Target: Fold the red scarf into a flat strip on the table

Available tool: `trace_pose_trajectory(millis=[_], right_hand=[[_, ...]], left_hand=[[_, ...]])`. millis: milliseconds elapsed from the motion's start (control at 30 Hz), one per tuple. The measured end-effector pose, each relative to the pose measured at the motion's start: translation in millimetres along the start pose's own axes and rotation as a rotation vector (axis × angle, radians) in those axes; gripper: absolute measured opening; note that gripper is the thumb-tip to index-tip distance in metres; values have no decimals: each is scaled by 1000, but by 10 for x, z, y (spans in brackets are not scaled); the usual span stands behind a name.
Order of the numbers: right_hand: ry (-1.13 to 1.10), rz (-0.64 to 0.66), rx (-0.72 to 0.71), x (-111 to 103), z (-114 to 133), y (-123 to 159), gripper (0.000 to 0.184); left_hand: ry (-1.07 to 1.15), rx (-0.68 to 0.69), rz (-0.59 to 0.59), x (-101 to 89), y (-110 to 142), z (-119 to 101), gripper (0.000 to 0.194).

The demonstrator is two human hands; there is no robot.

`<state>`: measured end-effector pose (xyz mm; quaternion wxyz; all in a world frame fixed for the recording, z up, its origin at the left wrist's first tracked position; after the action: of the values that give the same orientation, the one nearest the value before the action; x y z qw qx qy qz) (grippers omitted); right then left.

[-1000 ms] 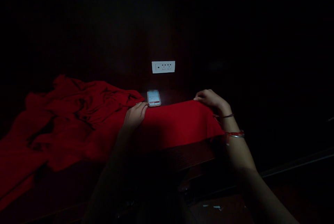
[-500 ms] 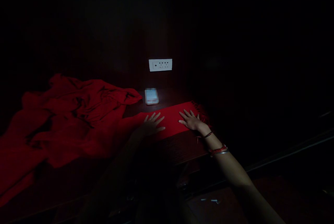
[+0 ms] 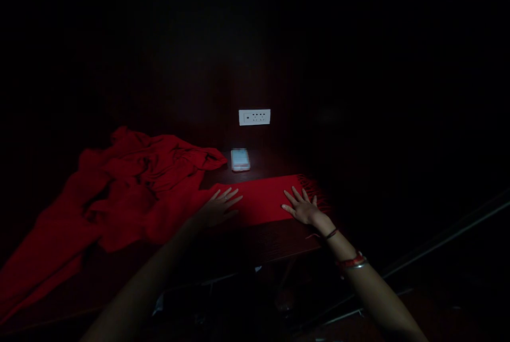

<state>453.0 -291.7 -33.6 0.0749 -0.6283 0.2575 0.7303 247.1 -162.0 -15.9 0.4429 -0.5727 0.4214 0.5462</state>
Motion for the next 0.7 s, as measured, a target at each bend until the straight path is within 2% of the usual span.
trace_pose_trajectory(millis=[100,167,267,367,567,633,700], right_hand=[[-2,-102,-80,-135,242,64,70],[-12,-174,-201,-222,502,93,69],[-9,-137,-306,-174,768,68,67],[9,-66,-297,-60,730,-6,66],[12,-8,-172,-57,300,-76,69],[16,-2,-142,-97,346,-72,71],[21,-54,-190,-167,584,-54,70]], left_hand=[[-6,-42,14,-4,25,23,48],[-28,-59,-10,-45,-30,-73,45],[-43,-107,-98,-122,-138,-247,42],[-11,-194,-87,-68,-151,-252,49],[15,-115,-68,19,-3,-109,52],[13,-112,-72,29,3,-82,52],[8,-127,-77,39,-4,-73,53]])
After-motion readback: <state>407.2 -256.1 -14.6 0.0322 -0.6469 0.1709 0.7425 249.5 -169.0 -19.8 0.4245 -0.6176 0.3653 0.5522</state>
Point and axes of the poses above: each hand's wrist, its own y-axis away from the middle knuckle, its own x-axis out of the palm, z = x × y, the point moved 9 cm from there along -y, towards the middle knuckle, and after that the axes turned 3 degrees about z, right-handed, at the moved point
